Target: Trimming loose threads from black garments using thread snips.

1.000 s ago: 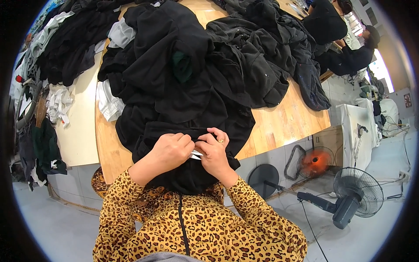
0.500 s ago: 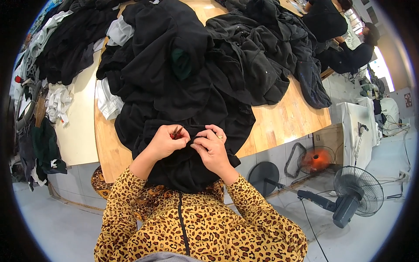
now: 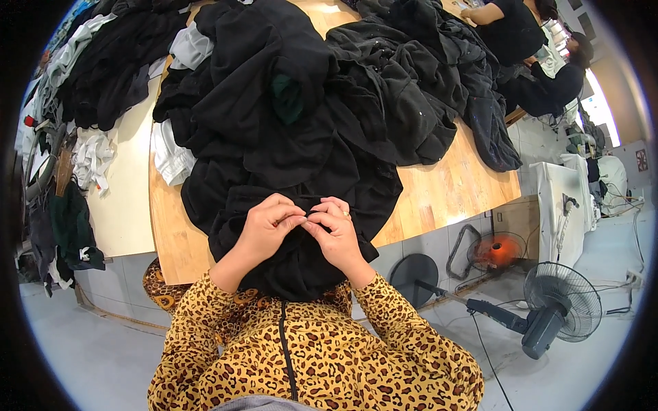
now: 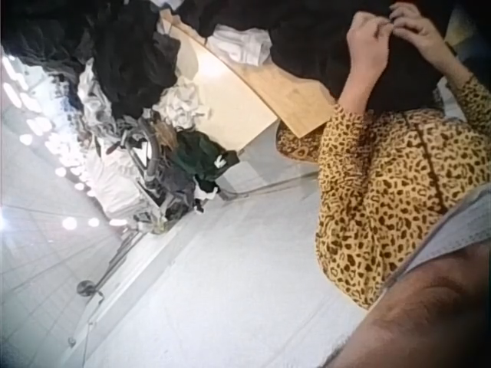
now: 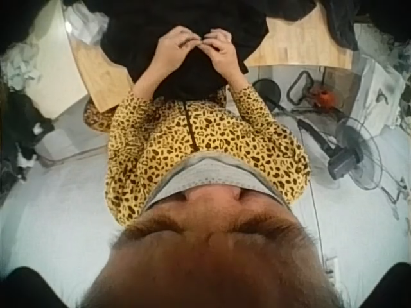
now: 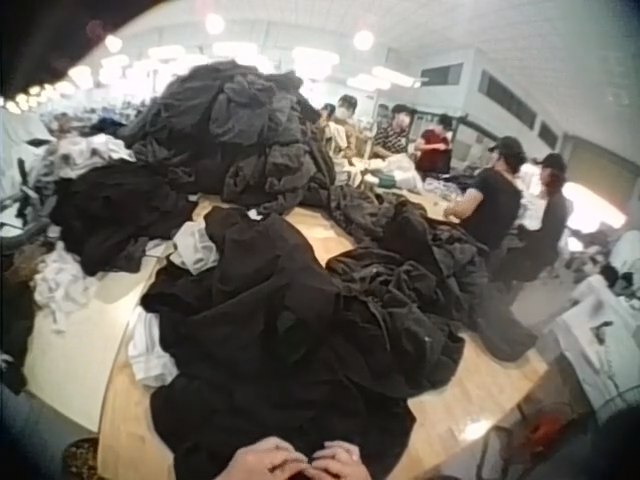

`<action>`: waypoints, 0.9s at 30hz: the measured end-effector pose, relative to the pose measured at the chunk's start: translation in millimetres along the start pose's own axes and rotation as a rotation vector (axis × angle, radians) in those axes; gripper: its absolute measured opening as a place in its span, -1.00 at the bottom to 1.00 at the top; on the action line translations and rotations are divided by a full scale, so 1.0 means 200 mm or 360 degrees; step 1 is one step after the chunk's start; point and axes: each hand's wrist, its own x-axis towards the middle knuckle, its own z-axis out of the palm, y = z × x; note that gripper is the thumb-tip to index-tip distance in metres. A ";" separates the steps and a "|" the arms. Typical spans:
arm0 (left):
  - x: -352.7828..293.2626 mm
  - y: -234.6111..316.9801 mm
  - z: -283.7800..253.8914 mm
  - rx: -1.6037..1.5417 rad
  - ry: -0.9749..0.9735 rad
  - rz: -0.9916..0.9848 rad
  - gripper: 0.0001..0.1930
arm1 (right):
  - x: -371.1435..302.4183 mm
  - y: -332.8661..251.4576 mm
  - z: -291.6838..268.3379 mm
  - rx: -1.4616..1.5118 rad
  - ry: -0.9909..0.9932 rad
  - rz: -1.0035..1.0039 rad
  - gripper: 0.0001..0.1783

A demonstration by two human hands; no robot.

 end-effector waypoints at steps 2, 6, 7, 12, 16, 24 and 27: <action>0.00 0.01 0.03 0.0211 0.0060 0.0129 -0.88 | 0.00 0.00 0.01 0.0033 0.0011 0.0003 -0.92; 0.01 0.02 0.05 0.0203 0.0154 0.0096 -0.91 | 0.00 -0.01 0.00 0.0044 0.0039 -0.0087 -0.91; 0.01 0.02 0.05 0.0035 0.0169 -0.0054 -0.91 | 0.00 -0.02 0.00 0.0044 0.0037 -0.0088 -0.91; 0.01 0.04 -0.07 -0.1044 0.0085 -0.0935 -0.84 | -0.02 0.01 0.00 0.0111 0.0114 -0.0113 -0.91; -0.07 0.14 -0.05 -0.0029 0.0009 -0.0152 -0.61 | -0.03 0.03 0.01 0.0271 0.0189 -0.0004 -0.92; -0.13 0.10 -0.10 0.0397 0.0081 -0.0173 -0.78 | -0.02 -0.05 -0.03 0.0413 0.0019 0.0338 -0.89; -0.09 0.02 -0.20 -0.0213 -0.0070 -0.0371 -0.85 | 0.00 -0.06 -0.07 0.0601 0.0007 0.0199 -0.70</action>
